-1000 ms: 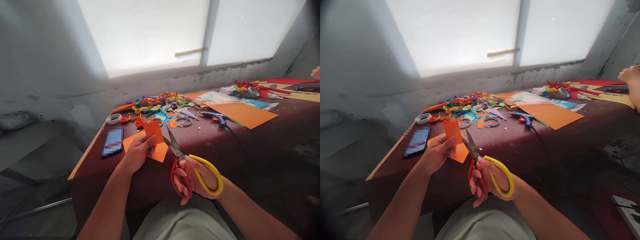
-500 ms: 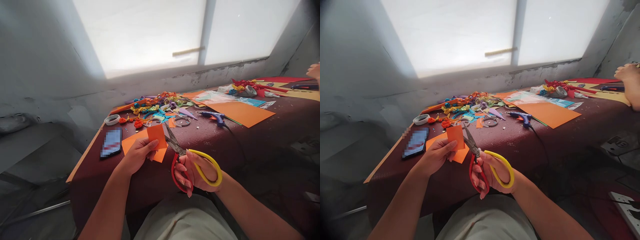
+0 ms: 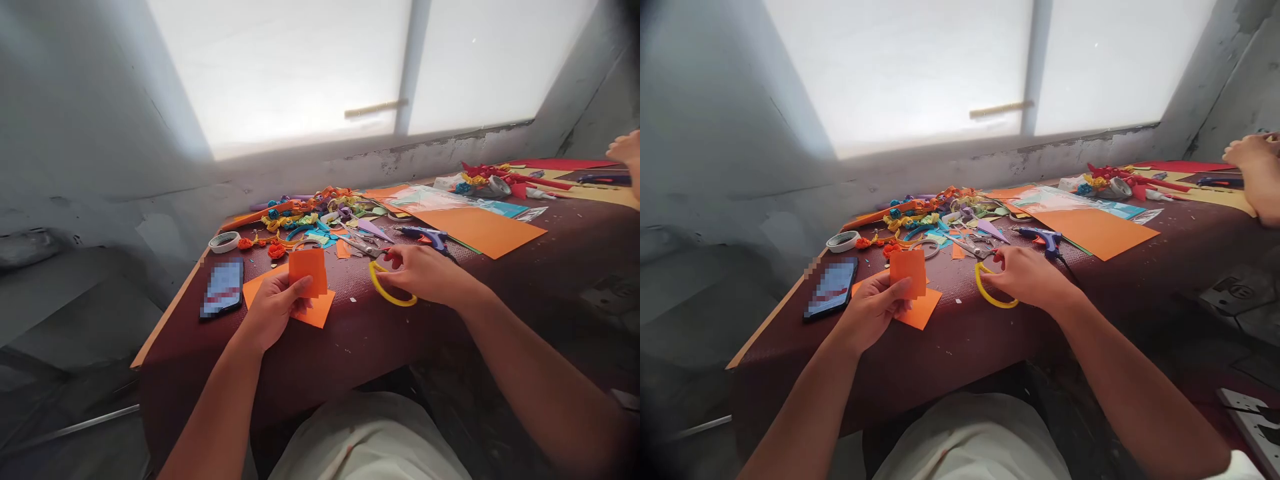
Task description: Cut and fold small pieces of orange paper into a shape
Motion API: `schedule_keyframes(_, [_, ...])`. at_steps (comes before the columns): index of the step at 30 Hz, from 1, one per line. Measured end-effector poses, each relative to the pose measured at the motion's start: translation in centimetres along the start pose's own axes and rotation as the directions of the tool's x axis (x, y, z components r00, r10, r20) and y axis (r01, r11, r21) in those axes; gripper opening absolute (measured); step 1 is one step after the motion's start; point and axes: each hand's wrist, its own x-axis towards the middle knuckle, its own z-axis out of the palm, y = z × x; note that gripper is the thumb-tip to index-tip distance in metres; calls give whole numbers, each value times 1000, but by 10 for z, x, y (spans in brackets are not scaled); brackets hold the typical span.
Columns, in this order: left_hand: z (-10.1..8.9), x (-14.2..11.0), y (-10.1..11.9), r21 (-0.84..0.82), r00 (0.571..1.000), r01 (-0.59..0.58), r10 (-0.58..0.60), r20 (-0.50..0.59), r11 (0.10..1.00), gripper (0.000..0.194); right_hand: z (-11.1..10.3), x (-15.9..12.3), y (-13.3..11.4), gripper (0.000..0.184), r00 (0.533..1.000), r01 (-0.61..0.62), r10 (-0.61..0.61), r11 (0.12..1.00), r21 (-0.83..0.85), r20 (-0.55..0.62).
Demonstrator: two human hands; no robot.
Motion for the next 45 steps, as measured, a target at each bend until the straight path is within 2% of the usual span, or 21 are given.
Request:
schedule_keyframes(3, [1,2,-1,7,1000,-7,7,-22,1000,43,4,14,3,34,994,107,-106,994,-26,17])
schedule_keyframes(5, [3,3,0,27,1000,-7,8,-20,1000,44,10,16,1,36,988,142,-145,989,-38,-62])
schedule_keyframes(6, [3,3,1,44,1000,-2,2,-10,999,44,14,15,-2,41,973,205,-205,979,-18,-105])
schedule_keyframes(8, [5,3,7,102,999,23,-28,40,995,43,22,12,-9,49,902,417,-398,903,100,-167])
schedule_keyframes(11, [3,6,19,241,984,71,-109,145,968,41,34,10,-20,32,714,698,-660,641,320,-234])
schedule_keyframes(12, [1,9,24,290,978,78,-130,165,954,39,38,11,-23,27,677,730,-690,586,351,-255])
schedule_keyframes(14, [-5,17,33,378,978,69,-138,159,923,36,44,13,-24,24,655,753,-685,557,350,-320])
schedule_keyframes(17, [-12,26,40,466,998,21,-49,48,884,29,51,10,-22,22,686,717,-565,630,298,-457])
schedule_keyframes(19, [-11,21,39,519,994,-58,100,-53,853,18,53,1,-24,20,694,672,-455,687,276,-558])
schedule_keyframes(20, [-8,14,37,548,976,-111,194,-95,829,19,53,-6,-26,20,690,651,-401,707,275,-602])
schedule_keyframes(22, [3,-7,28,681,878,-288,470,-93,673,38,54,-22,-35,23,675,623,-312,727,290,-668])
schedule_keyframes(23, [9,-20,22,686,856,-342,514,-54,642,49,54,-30,-41,24,668,621,-290,725,298,-685])
schedule_keyframes(24, [15,-32,16,656,849,-391,529,-14,645,49,54,-39,-47,25,663,625,-284,720,303,-693])
schedule_keyframes(25, [20,-44,10,613,822,-461,570,22,642,40,55,-46,-53,27,660,637,-289,704,314,-694])
schedule_keyframes(27, [28,-62,0,534,785,-514,619,-22,672,22,56,-58,-62,28,692,648,-278,647,402,-667])
schedule_keyframes(29, [33,-74,-5,453,787,-493,603,-130,742,14,59,-66,-67,25,790,589,-224,537,604,-571])
schedule_keyframes(31, [38,-81,-6,353,819,-433,526,-231,829,11,63,-69,-70,17,899,438,-156,363,822,-410])
schedule_keyframes(34, [45,-87,-7,182,861,-358,399,-316,916,9,69,-71,-74,9,980,191,-77,110,975,-183])
schedule_keyframes(36, [49,-89,-10,70,877,-321,324,-356,945,10,74,-72,-80,12,996,91,0,29,995,-91])
schedule_keyframes(40, [53,-91,-19,-84,885,-246,189,-427,966,17,82,-75,-91,18,986,42,161,2,999,-42])
schedule_keyframes(45, [57,-89,-24,-151,868,-207,110,-485,967,29,87,-75,-94,24,978,11,210,-71,997,4])
